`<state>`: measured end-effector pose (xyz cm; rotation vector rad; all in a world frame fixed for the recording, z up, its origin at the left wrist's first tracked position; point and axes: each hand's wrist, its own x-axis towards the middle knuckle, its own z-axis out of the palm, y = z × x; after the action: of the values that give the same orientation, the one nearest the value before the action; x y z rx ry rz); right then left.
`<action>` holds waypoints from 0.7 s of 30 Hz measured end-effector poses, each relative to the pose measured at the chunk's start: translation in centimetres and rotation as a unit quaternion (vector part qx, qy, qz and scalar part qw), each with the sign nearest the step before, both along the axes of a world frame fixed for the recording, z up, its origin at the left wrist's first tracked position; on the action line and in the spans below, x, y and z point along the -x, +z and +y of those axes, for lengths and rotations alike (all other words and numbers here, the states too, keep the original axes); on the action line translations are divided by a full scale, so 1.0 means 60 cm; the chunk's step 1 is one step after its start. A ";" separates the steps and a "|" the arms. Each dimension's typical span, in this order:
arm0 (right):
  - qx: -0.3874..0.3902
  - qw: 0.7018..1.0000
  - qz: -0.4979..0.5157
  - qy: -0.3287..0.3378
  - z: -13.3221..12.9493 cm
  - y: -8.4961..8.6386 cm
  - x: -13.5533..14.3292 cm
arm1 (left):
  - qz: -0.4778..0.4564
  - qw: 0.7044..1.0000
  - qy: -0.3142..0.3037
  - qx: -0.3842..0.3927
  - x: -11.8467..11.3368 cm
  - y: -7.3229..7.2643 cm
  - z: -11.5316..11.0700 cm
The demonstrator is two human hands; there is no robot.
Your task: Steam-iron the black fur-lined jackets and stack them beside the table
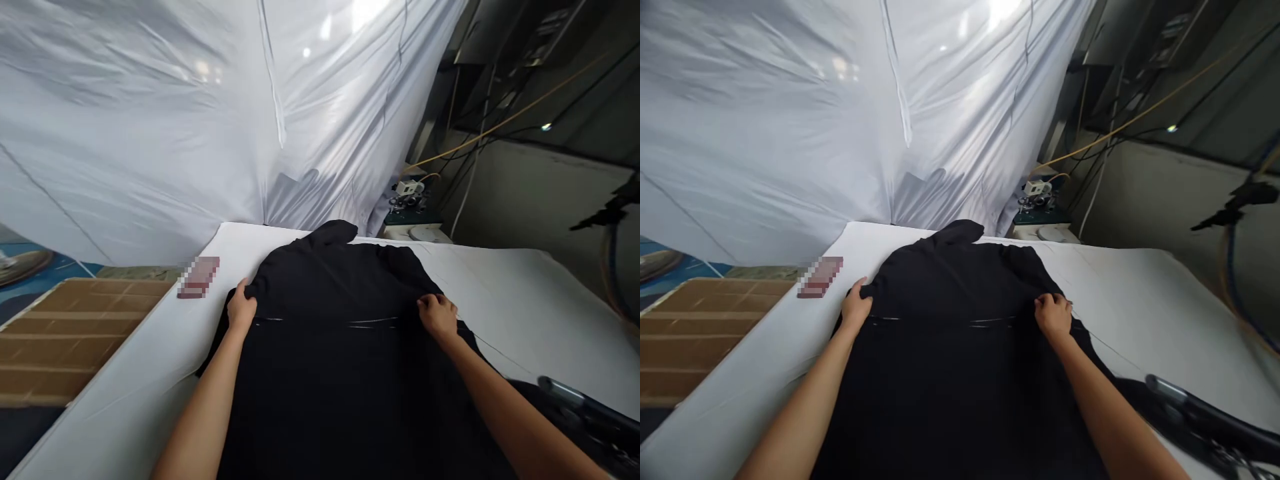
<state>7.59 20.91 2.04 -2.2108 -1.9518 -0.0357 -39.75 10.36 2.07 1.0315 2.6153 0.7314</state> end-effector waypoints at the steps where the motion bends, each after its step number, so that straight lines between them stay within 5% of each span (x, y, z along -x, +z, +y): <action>1: 0.007 1.000 0.012 -0.026 0.018 0.005 -0.014 | 0.016 0.999 -0.017 0.027 0.000 -0.010 -0.004; 4: 0.062 0.993 0.066 -0.069 0.061 0.013 -0.045 | 0.046 0.992 -0.008 0.117 0.005 -0.030 -0.019; 8: 0.110 0.987 0.107 -0.057 0.098 0.008 -0.057 | 0.156 0.974 0.042 0.158 -0.022 -0.020 -0.017; 11: 0.086 0.989 0.121 -0.023 0.118 0.005 -0.049 | 0.268 0.958 -0.065 0.079 -0.073 -0.016 -0.006; 14: 0.037 0.987 0.159 -0.005 0.140 0.014 -0.042 | 0.263 0.944 -0.183 0.082 -0.104 -0.046 -0.006; 19: 0.142 0.974 0.178 0.011 0.196 0.042 -0.060 | 0.238 0.949 -0.139 0.153 -0.081 -0.111 -0.020; 21: 0.120 0.975 0.186 0.014 0.224 0.046 -0.061 | 0.257 0.944 -0.135 0.154 -0.074 -0.120 -0.021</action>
<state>11.27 34.37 4.82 -2.1313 -1.8519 0.6048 -35.33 9.08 -5.16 1.5998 2.7737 -0.0264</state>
